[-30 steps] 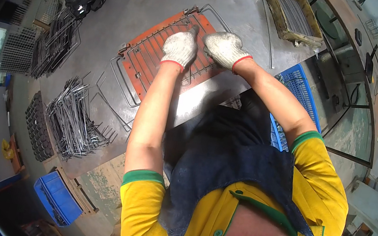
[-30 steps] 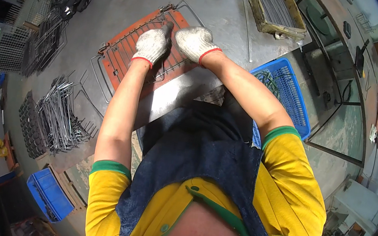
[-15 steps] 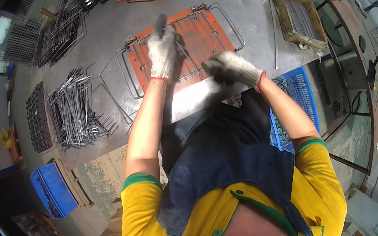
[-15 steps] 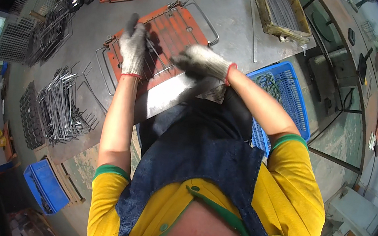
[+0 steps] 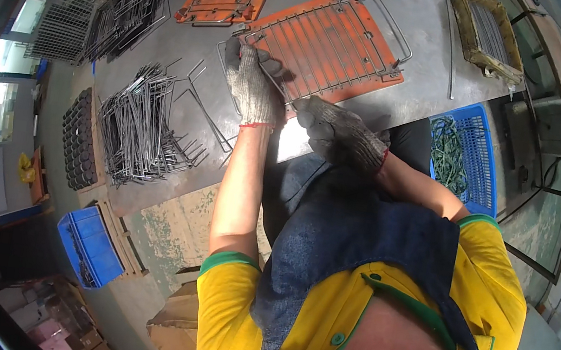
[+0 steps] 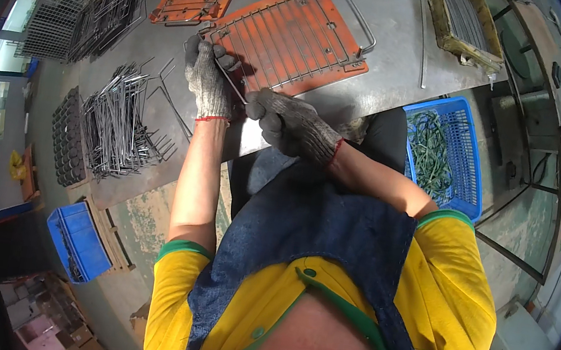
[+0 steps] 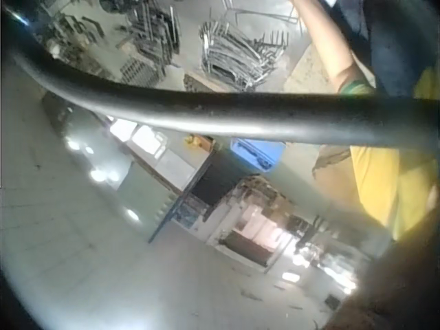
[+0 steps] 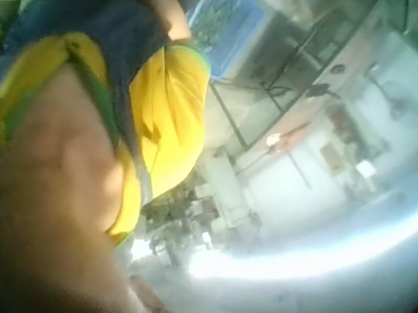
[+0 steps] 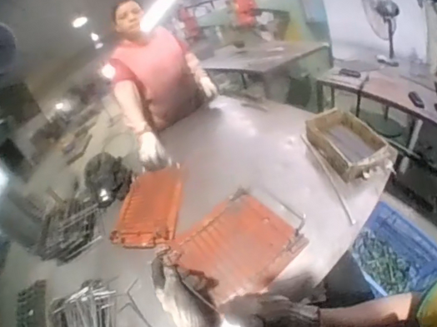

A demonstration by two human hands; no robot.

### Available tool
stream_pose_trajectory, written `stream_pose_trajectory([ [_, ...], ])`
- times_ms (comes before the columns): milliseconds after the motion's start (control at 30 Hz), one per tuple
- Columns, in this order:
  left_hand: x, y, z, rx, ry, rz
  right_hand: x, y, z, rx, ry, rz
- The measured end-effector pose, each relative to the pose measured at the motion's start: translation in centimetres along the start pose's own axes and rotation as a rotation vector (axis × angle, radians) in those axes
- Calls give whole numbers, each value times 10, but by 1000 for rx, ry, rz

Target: The person inserts metal rods into slots on an orange rectangular frame to assemble a wire rack. They repeatedly pick up rods from a pile on the table, place them into the frame, and then move the completed rack aside. The process is repeated for multiple units.

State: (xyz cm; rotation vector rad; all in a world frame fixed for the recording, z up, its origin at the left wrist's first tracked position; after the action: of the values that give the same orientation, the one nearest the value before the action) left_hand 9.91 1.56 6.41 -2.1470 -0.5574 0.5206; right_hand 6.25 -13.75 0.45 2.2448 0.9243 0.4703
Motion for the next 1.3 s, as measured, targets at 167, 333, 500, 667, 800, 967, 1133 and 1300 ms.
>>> stream_pose_trajectory([
  [167, 10, 13, 15, 165, -36, 95, 15, 36, -9, -652, -191, -7],
  [333, 16, -13, 1, 1449, 81, -399, 32, 46, -36, -1532, 130, 372],
  [500, 28, -1, -3, 1910, 249, -651, 58, 29, -43, -1855, 203, 222],
  [667, 20, -4, 1, 2002, 274, -929, 67, 13, -46, -1916, 320, 141],
  [800, 18, -3, 9, 2031, 347, -1012, 69, 2, -55, -1969, 402, 109],
  [967, 16, 1, 14, 2105, 345, -987, 69, 12, -56, -1730, 300, -88],
  [1133, 11, -2, 8, 2058, 325, -994, 70, -14, -20, -1803, 237, -61],
  [1300, 19, -4, 8, 2112, 382, -745, 77, 2, -31, -1495, 342, -90],
])
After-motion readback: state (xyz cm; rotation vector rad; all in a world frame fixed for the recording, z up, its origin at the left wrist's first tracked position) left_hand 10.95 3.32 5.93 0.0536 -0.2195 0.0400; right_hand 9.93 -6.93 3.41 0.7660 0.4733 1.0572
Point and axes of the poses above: each hand's wrist, its own x-axis towards the middle knuckle, its own z-axis out of the back of the hand, y = z × x, the point moved 8 cm from there along x, towards the middle knuckle, and after that the axes turned 4 degrees about z, right-handed, at the moved point
